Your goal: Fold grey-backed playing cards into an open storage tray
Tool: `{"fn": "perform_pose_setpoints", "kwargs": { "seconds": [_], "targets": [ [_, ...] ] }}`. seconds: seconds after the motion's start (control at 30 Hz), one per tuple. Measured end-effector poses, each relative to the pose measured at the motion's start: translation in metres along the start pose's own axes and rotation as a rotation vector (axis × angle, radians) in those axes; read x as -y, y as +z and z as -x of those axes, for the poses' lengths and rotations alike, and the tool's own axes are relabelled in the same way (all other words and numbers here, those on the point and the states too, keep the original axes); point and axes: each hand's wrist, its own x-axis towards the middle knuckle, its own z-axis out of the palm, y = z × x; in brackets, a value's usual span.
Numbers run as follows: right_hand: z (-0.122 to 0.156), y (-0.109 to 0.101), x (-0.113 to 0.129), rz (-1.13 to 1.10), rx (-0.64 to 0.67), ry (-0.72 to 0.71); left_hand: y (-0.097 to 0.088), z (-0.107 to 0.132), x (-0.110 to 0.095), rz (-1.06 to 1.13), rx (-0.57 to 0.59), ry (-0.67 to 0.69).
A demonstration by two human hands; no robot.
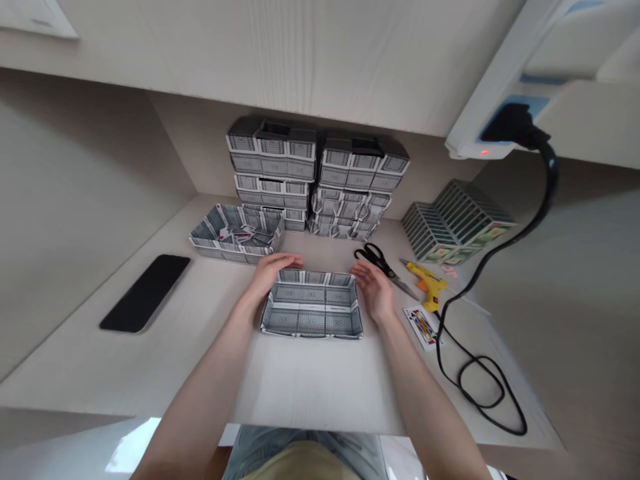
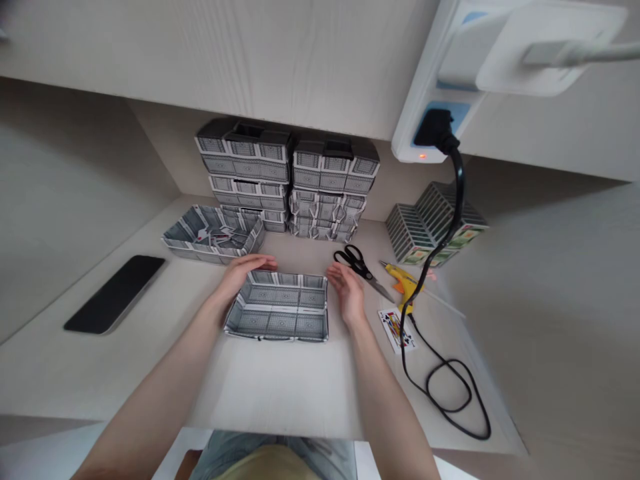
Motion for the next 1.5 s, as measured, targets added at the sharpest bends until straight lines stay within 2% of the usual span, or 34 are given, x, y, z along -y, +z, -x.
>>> {"fn": "perform_pose_setpoints", "kwargs": {
  "seconds": [0.1,0.2,0.5,0.7,0.8,1.0,1.13,1.37,1.5],
  "targets": [
    [0.007,0.012,0.001,0.08,0.099,0.056,0.003,0.0,0.002,-0.006,0.053,-0.017],
    [0.014,0.018,0.0,0.223,0.152,0.121,0.006,0.0,0.004,-0.01,0.037,-0.004],
    [0.012,0.016,-0.002,0.271,0.193,0.136,0.013,-0.002,0.005,-0.089,0.057,-0.015],
    [0.014,0.017,0.001,0.301,0.189,0.148,0.015,0.004,0.004,-0.061,0.125,-0.121],
    [0.016,0.017,0.001,0.325,0.153,0.104,0.014,0.003,0.007,-0.021,0.13,-0.141],
    [0.016,0.015,0.0,0.322,0.186,0.001,0.01,-0.004,0.011,0.099,0.022,-0.041],
    [0.008,0.004,-0.003,0.409,0.129,-0.056,0.004,-0.004,0.007,0.161,-0.02,-0.049],
    [0.0,-0.012,-0.005,0.547,-0.137,-0.247,-0.003,-0.004,0.005,0.156,0.059,-0.038],
    [0.004,-0.009,-0.002,0.525,-0.128,-0.266,0.0,-0.003,0.004,0.149,0.078,-0.056]
  ]
}}
